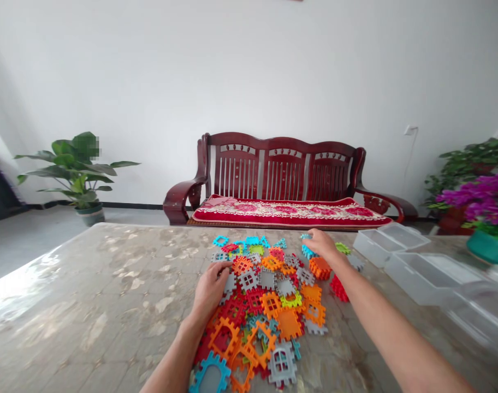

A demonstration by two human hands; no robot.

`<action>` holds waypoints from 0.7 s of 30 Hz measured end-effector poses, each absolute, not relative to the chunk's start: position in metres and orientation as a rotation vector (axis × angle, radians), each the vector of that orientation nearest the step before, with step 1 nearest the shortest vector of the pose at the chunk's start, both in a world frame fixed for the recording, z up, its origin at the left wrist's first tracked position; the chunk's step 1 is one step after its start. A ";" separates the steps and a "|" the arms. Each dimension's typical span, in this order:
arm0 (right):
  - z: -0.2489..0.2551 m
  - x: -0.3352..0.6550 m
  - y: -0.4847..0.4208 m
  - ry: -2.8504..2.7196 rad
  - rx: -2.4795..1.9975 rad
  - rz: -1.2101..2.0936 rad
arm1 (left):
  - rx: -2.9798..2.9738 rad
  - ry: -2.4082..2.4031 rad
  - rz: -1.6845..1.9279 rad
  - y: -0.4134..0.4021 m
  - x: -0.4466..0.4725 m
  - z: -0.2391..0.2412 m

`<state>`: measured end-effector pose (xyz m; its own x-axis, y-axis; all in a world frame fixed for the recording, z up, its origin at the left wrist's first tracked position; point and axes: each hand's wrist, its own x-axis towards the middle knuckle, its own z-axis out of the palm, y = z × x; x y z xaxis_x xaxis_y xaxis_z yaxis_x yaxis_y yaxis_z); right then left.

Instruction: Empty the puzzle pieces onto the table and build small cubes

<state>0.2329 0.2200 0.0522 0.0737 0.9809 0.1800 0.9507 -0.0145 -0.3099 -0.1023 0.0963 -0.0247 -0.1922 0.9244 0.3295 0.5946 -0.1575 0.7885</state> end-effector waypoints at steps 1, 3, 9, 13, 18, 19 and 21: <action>0.052 0.233 0.220 -1.919 -2.039 0.106 | 1.719 1.760 1.286 0.096 -0.102 -0.025; 0.051 0.233 0.218 -1.920 -2.085 0.084 | 1.717 1.760 1.280 0.096 -0.102 -0.025; 0.051 0.234 0.214 -1.961 -2.180 0.079 | 1.722 1.774 1.279 0.097 -0.102 -0.025; 0.053 0.234 0.214 -1.984 -2.207 0.033 | 1.727 1.780 1.283 0.096 -0.102 -0.023; 0.047 0.229 0.217 -2.042 -2.193 0.044 | 1.720 1.783 1.295 0.095 -0.101 -0.021; 0.045 0.228 0.218 -2.051 -2.196 0.070 | 1.720 1.784 1.298 0.094 -0.101 -0.021; 0.040 0.228 0.220 -2.061 -2.205 0.111 | 1.720 1.785 1.307 0.095 -0.101 -0.022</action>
